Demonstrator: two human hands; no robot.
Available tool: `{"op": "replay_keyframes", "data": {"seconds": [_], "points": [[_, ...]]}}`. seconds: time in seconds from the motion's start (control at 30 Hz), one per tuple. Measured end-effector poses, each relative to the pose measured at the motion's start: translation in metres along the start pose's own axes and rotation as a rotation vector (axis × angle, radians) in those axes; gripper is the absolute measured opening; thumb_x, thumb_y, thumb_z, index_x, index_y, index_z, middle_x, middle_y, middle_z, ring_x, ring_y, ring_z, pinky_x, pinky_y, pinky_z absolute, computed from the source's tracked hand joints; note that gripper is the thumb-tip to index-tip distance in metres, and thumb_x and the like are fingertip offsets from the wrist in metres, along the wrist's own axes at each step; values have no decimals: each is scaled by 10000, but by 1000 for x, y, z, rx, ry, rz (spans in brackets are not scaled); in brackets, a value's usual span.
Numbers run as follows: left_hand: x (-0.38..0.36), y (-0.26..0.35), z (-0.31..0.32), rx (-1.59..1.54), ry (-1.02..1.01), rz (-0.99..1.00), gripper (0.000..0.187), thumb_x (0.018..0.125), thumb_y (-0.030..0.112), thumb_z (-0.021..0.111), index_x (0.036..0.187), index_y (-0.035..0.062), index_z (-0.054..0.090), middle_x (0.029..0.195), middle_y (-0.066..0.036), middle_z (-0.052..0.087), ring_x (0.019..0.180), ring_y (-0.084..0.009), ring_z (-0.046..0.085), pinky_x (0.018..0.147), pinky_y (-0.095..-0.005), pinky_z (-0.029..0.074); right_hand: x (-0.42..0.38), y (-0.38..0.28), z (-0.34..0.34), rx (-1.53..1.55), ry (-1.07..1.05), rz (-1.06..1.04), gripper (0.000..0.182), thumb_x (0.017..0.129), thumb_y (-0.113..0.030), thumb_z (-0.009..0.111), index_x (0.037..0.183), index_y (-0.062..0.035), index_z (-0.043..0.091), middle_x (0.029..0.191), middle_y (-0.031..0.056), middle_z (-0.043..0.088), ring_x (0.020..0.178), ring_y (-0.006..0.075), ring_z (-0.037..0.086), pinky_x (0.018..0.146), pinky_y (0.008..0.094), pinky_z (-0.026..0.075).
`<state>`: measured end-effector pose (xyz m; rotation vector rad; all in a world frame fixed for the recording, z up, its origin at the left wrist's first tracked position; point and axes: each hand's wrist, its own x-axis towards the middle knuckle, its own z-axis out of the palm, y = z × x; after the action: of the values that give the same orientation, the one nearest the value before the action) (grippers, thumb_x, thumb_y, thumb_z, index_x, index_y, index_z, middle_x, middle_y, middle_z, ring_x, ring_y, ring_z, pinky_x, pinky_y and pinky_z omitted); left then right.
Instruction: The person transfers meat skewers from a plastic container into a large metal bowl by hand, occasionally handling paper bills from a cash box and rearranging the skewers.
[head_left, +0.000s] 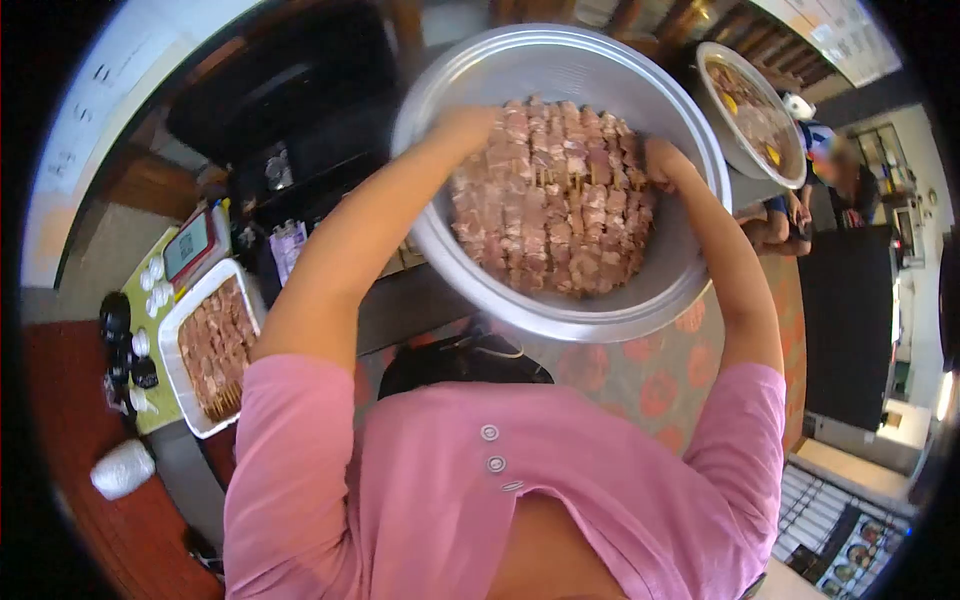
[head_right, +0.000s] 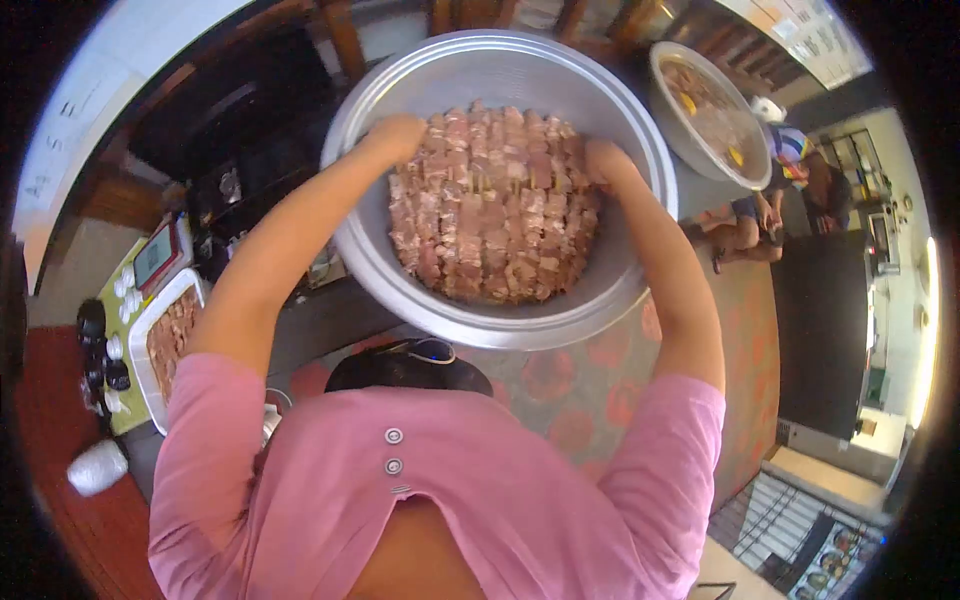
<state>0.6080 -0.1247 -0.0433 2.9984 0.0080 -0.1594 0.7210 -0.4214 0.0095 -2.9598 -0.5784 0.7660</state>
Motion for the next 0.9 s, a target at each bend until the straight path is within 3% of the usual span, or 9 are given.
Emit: {"op": "replay_keyframes", "data": {"seconds": [0.1, 0.17, 0.3, 0.37, 0.4, 0.43, 0.57, 0.77, 0.9], "points": [[-9, 5, -14, 20, -1, -52, 231, 829, 155, 548, 971, 44, 693, 1000, -180, 674, 928, -329, 658, 797, -434, 520, -6, -10, -5, -216, -29, -55, 228, 671, 76, 598, 895, 117, 590, 774, 267, 634, 653, 342, 672, 478, 453, 515], [-10, 6, -22, 17, -65, -54, 254, 837, 185, 546, 993, 46, 691, 1035, -186, 666, 970, -319, 651, 833, -421, 515, 71, 57, 36, -387, 104, -219, 266, 782, -89, 574, 1002, 41, 643, 1006, 270, 635, 949, 392, 627, 770, 441, 525], [-32, 14, -50, -157, -57, -35, 289, 830, 256, 579, 988, 38, 686, 1036, -199, 653, 938, -334, 640, 822, -442, 497, 65, 63, 34, -331, 287, -242, 363, 732, -142, 594, 1017, 82, 613, 1039, 283, 614, 1015, 411, 584, 872, 455, 472], [-59, 11, -54, -282, 172, 132, 229, 738, 186, 658, 906, 38, 706, 876, -209, 671, 821, -344, 653, 758, -454, 509, 93, 91, 37, -430, 391, -440, 450, 792, -176, 533, 1199, 15, 547, 1049, 290, 607, 998, 428, 585, 860, 460, 479], [-61, 15, -56, -211, 167, 113, 195, 709, 163, 654, 872, 69, 708, 797, -207, 666, 777, -355, 654, 713, -467, 513, 46, 32, 10, -474, 235, -284, 495, 811, -212, 527, 1264, -17, 493, 1055, 284, 609, 986, 415, 597, 848, 452, 488], [-78, 14, -56, -245, 311, 160, 154, 696, 153, 649, 814, 65, 695, 747, -209, 656, 770, -377, 651, 665, -485, 508, 106, 93, 22, -506, 541, -635, 399, 761, -135, 610, 1148, -44, 574, 895, 228, 655, 780, 393, 642, 686, 466, 509], [-224, 1, -99, -586, 715, 253, 115, 775, 153, 621, 829, 54, 645, 854, -142, 627, 806, -340, 619, 725, -450, 484, -29, -94, -42, -77, 193, -68, 293, 774, -197, 650, 958, 30, 644, 655, 196, 633, 585, 315, 634, 576, 401, 494], [-416, -97, -94, -566, 828, -236, 120, 779, 126, 654, 848, 29, 666, 850, -130, 627, 852, -317, 609, 754, -385, 477, -131, -283, -15, -9, 515, -976, 207, 840, -169, 625, 901, 19, 684, 717, 203, 648, 672, 323, 653, 629, 396, 488], [-542, -162, -73, -238, 747, -740, 171, 779, 194, 646, 900, 96, 716, 904, -143, 661, 833, -325, 619, 770, -407, 479, -196, -416, 44, -56, 294, -1258, 138, 792, -61, 649, 911, 3, 677, 795, 168, 649, 733, 290, 645, 642, 344, 485]]}}
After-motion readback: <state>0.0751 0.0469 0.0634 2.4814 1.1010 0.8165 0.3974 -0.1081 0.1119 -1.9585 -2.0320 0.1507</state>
